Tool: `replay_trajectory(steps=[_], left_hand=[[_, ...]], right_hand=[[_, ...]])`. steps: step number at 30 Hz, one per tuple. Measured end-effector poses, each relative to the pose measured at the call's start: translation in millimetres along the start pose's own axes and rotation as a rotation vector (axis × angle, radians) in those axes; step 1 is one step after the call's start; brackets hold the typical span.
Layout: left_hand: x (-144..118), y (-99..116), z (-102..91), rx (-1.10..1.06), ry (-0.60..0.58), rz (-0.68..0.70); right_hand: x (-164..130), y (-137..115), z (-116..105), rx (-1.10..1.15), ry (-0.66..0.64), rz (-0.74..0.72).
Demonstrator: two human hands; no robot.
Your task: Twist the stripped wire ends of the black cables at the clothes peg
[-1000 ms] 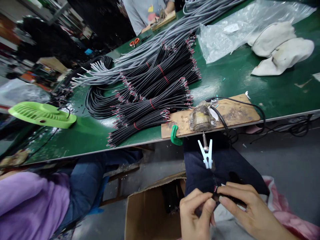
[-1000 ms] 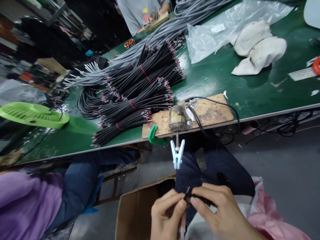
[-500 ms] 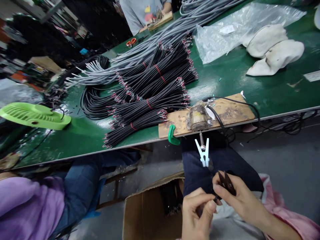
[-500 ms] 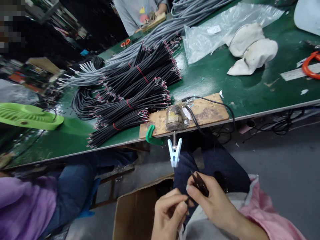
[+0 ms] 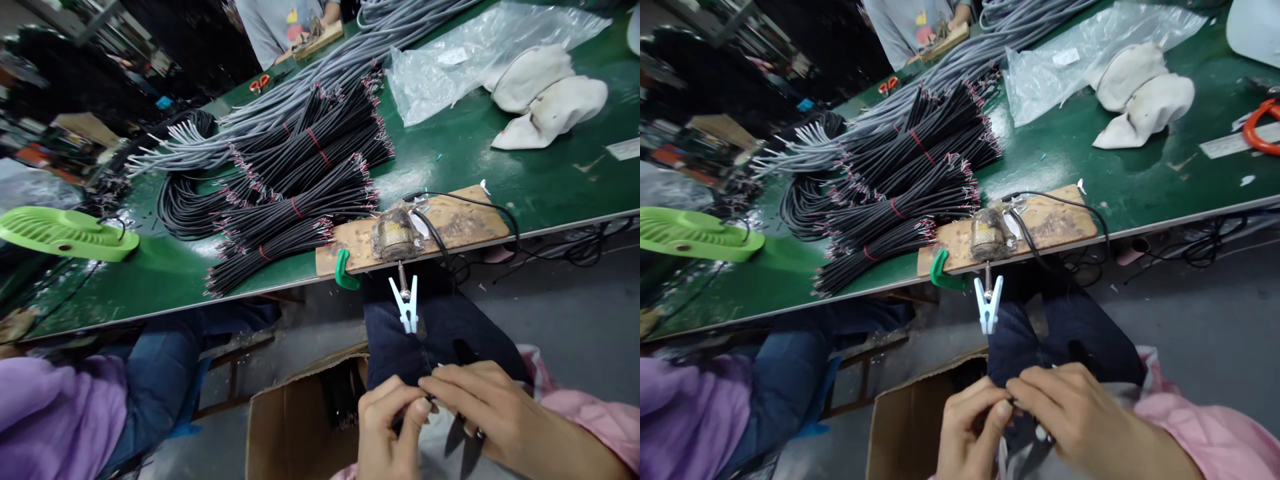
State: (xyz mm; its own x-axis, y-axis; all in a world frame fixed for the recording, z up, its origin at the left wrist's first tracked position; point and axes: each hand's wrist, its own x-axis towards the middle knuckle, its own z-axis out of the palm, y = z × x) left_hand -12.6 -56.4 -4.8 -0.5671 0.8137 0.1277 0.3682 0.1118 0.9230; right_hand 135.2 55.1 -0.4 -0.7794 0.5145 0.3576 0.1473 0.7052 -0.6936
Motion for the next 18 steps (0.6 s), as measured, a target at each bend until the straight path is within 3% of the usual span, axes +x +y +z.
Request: replay_trajectory(steps=[2,5,8,11,14,16,18], left_hand=[[7,4,-4.9,0.076,-0.107,0.026],[25,12,-11.2,0.108,-0.512,0.024],[38,17,-11.6,0.161,-0.64,0.049],[38,18,-6.3,0.251,-0.624,0.144],[26,15,-5.0,0.343,-0.529,0.262],[16,13,-10.8,0.366,-0.366,0.281],[7,8,-19.1,0.352,-0.131,0.259]], right_hand=[[2,-1,-7,-0.084,-0.072,-0.084],[7,1,-10,-0.052,-0.182,-0.038],[7,4,-3,0.051,-0.242,0.082],[6,3,6,0.044,-0.191,0.098],[6,8,7,0.023,-0.131,0.071],[6,22,2,0.002,-0.078,0.103],[5,41,-5,-0.117,0.139,0.247]])
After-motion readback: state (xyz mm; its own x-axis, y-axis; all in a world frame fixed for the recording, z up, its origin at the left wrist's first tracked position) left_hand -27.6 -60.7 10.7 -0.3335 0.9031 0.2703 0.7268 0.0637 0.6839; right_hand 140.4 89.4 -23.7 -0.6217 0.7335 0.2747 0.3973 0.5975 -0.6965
